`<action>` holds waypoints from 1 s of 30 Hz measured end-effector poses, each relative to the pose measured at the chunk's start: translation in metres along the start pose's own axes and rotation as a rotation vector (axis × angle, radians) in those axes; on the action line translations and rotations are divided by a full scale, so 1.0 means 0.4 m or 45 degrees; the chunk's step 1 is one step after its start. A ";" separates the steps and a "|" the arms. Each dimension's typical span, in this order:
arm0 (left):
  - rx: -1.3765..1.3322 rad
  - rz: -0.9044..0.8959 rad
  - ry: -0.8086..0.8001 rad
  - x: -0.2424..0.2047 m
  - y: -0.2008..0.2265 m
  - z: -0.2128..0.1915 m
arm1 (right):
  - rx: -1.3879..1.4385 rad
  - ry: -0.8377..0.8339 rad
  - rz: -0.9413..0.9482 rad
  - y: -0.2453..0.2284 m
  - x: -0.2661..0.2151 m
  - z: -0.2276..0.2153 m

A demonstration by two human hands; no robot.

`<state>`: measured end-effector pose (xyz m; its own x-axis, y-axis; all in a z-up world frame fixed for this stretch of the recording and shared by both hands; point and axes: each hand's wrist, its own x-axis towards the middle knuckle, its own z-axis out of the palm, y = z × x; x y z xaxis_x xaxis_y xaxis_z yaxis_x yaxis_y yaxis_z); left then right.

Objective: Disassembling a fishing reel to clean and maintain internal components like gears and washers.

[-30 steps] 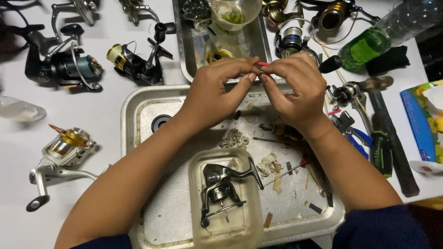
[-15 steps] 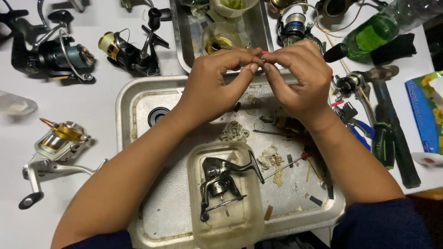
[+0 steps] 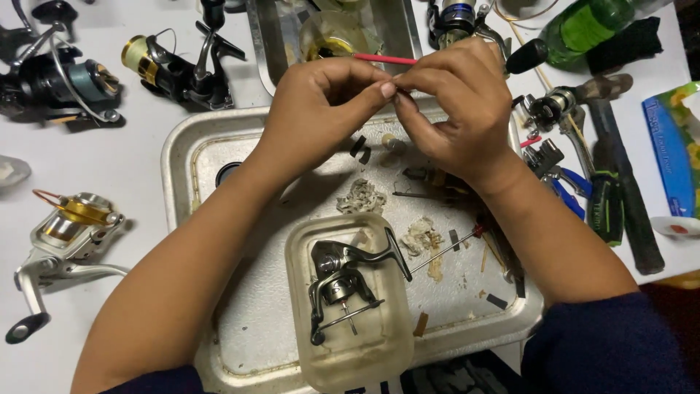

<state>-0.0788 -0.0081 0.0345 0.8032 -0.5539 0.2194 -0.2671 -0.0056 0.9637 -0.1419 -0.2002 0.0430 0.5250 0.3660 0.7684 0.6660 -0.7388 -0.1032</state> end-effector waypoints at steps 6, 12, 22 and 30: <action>0.013 -0.080 0.020 0.006 -0.017 -0.005 | 0.009 -0.035 0.037 0.005 -0.005 0.003; -0.092 -0.182 0.113 0.014 0.009 -0.026 | 0.037 -0.069 0.122 0.035 -0.020 0.001; -0.078 -0.172 0.096 0.027 -0.046 -0.022 | -0.185 -0.277 0.058 0.039 0.033 0.010; -0.069 -0.067 0.169 0.041 -0.062 -0.035 | -0.258 -0.398 0.075 0.079 0.071 0.024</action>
<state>-0.0516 -0.0052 0.0162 0.8796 -0.4391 0.1831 -0.1964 0.0156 0.9804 -0.1008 -0.2076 0.0555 0.7167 0.4515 0.5315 0.5278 -0.8493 0.0097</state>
